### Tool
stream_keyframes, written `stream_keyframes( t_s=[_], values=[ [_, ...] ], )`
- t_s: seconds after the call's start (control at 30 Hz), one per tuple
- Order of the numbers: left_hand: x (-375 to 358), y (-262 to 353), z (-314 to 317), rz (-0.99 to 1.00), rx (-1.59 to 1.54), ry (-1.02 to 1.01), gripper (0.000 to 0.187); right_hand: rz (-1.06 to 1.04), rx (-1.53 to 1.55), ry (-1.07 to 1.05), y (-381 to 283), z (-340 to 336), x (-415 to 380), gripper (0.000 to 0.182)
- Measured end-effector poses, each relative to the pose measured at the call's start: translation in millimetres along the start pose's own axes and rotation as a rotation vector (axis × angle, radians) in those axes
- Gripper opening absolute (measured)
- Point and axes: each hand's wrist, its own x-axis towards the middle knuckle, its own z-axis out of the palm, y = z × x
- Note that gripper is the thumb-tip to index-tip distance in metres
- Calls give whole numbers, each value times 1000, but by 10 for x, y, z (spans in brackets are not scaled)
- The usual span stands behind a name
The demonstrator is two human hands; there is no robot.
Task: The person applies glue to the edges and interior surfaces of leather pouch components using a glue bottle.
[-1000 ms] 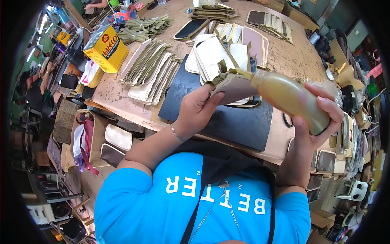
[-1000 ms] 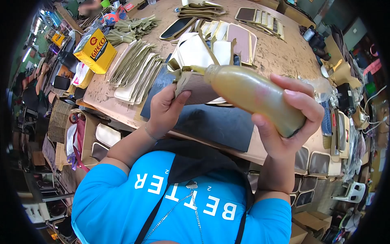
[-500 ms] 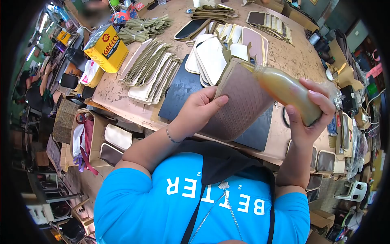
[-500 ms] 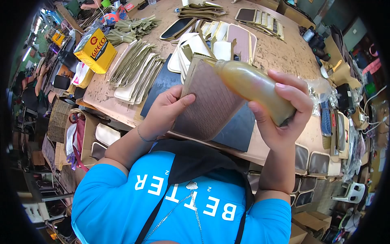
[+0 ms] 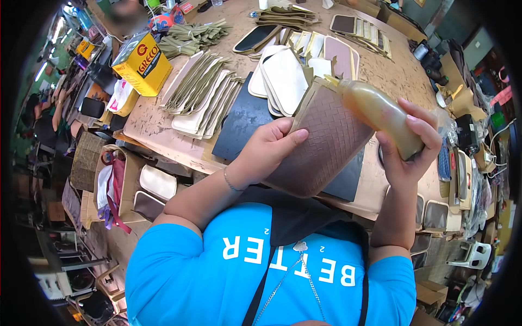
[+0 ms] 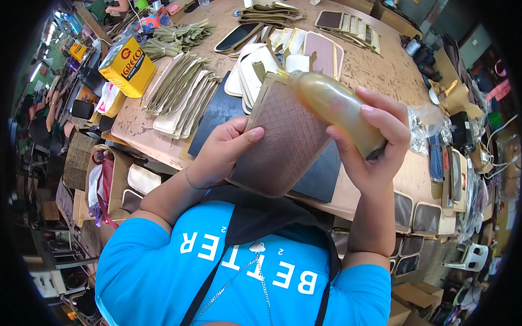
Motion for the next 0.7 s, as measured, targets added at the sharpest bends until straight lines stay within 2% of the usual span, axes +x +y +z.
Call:
stream_keyframes(
  t_s=[0.1,0.2,0.4,0.53,0.7],
  values=[
    [14,-21,-12,2,-18,5,33,25,130,53,4,13,-15,54],
    [16,-26,-18,3,-3,-4,33,8,99,-58,23,-17,-16,54],
    [10,0,39,-17,-20,-16,32,58,20,22,86,40,-23,53],
    [17,18,17,-72,-134,-80,40,110,104,131,83,20,2,51],
    [-32,146,43,-136,-330,-235,61,281,181,132,95,-18,-25,47]
  ],
)
